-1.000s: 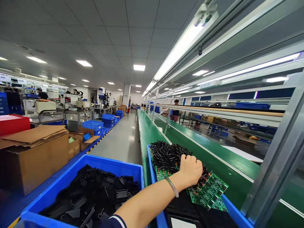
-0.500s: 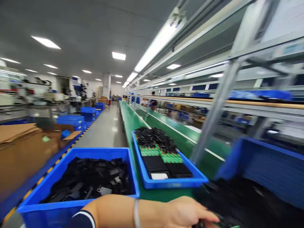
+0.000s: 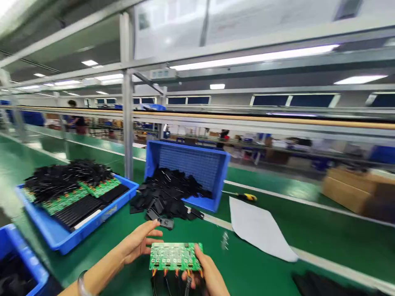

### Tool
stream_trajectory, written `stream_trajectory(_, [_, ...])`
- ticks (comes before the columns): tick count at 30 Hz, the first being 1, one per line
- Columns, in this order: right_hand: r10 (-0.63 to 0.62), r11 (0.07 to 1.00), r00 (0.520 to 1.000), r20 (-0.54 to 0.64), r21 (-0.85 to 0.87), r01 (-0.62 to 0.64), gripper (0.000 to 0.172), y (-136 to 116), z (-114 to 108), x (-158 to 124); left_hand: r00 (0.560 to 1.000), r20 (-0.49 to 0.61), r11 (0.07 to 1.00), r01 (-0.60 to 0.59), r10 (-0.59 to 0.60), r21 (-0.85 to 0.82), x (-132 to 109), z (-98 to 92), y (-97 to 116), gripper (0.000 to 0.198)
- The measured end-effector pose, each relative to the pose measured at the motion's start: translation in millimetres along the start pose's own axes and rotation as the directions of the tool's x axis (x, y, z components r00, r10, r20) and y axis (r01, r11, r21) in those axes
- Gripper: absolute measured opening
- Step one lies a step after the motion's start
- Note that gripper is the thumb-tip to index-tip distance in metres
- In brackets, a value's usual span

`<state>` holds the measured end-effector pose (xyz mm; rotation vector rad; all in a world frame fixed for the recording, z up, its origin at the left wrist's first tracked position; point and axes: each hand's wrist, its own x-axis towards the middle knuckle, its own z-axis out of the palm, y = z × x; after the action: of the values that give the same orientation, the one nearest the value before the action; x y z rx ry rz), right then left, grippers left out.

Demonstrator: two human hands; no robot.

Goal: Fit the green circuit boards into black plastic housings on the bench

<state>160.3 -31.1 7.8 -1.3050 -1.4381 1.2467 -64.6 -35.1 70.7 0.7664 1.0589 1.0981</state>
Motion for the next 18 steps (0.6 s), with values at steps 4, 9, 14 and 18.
stream_trajectory(4, [0.007, 0.966, 0.982, 0.189, 0.254, -0.055, 0.072, 8, -2, 20, 0.98, -0.026, 0.971, 0.19, -0.196, -0.147, 54, 17.1, -40, 0.051])
stream_trajectory(9, [0.036, 0.926, 0.994, 0.104, 0.371, -0.073, 0.071, 12, -14, 22, 0.957, 0.132, 0.949, 0.276, -0.257, -0.151, 72, 24.8, -48, 0.035])
stream_trajectory(14, [0.018, 0.87, 0.988, 0.155, 0.484, -0.092, 0.057, 13, -18, 26, 0.948, 0.218, 0.969, 0.243, -0.23, -0.034, 65, 20.4, -51, 0.036])
stream_trajectory(18, [0.008, 0.853, 0.999, 0.04, 0.521, -0.027, 0.058, 16, -8, 28, 0.961, 0.2, 0.981, 0.192, -0.19, 0.006, 63, 22.2, -58, 0.039])
